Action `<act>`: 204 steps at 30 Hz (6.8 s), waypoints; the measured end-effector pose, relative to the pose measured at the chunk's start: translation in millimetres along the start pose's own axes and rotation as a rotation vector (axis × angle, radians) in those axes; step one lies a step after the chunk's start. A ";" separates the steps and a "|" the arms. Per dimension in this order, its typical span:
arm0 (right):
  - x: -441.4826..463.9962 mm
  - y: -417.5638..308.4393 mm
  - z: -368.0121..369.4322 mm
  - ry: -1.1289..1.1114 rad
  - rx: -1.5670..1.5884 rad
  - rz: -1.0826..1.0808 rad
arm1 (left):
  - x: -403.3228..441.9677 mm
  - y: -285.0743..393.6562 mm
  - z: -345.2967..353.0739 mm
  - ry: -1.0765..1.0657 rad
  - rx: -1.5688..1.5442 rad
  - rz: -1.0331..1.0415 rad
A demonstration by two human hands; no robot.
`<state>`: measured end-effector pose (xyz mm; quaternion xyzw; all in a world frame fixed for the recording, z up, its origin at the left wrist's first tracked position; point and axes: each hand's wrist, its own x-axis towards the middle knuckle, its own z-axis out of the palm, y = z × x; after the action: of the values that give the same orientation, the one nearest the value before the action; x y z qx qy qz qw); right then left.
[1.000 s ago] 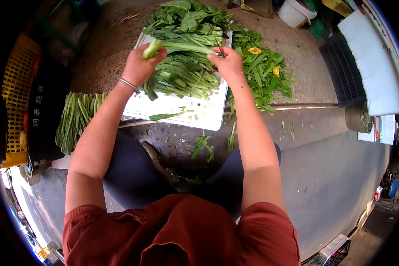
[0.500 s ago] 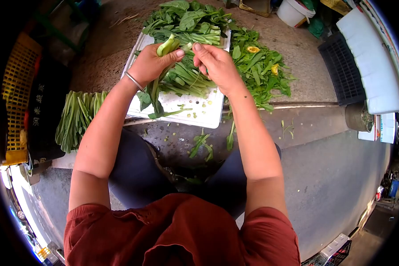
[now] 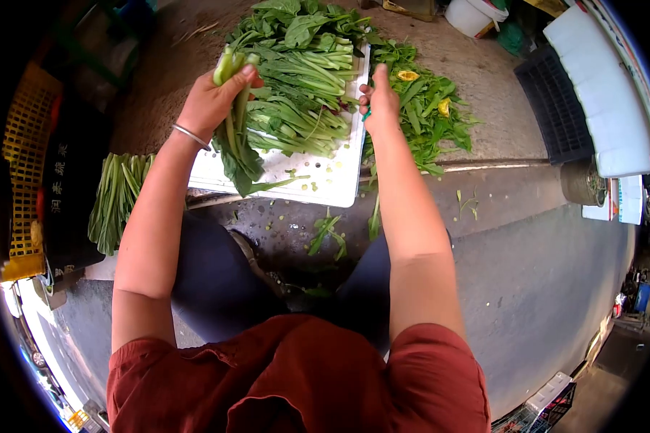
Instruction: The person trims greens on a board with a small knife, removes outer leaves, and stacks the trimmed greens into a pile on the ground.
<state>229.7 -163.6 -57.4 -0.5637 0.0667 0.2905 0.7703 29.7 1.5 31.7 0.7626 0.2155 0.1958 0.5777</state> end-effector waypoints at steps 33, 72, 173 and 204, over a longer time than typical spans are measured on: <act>-125.2 -55.0 81.9 -0.416 -0.632 -0.896 | -18.6 29.4 8.1 0.185 0.316 0.680; -162.8 -57.6 11.9 -0.737 -0.491 -0.536 | -28.8 40.8 21.8 -0.328 -0.119 0.190; -147.4 20.7 38.0 -0.566 -0.818 -1.300 | 17.9 -33.3 -38.5 -0.035 -0.756 -0.423; -115.2 -32.8 45.1 -0.700 -0.264 -0.502 | -18.4 13.6 45.1 -0.640 -0.425 0.050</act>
<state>142.0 -172.1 35.4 -0.5237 -0.3743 0.2740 0.7145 40.5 -47.9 32.4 0.6533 -0.0397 0.0020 0.7560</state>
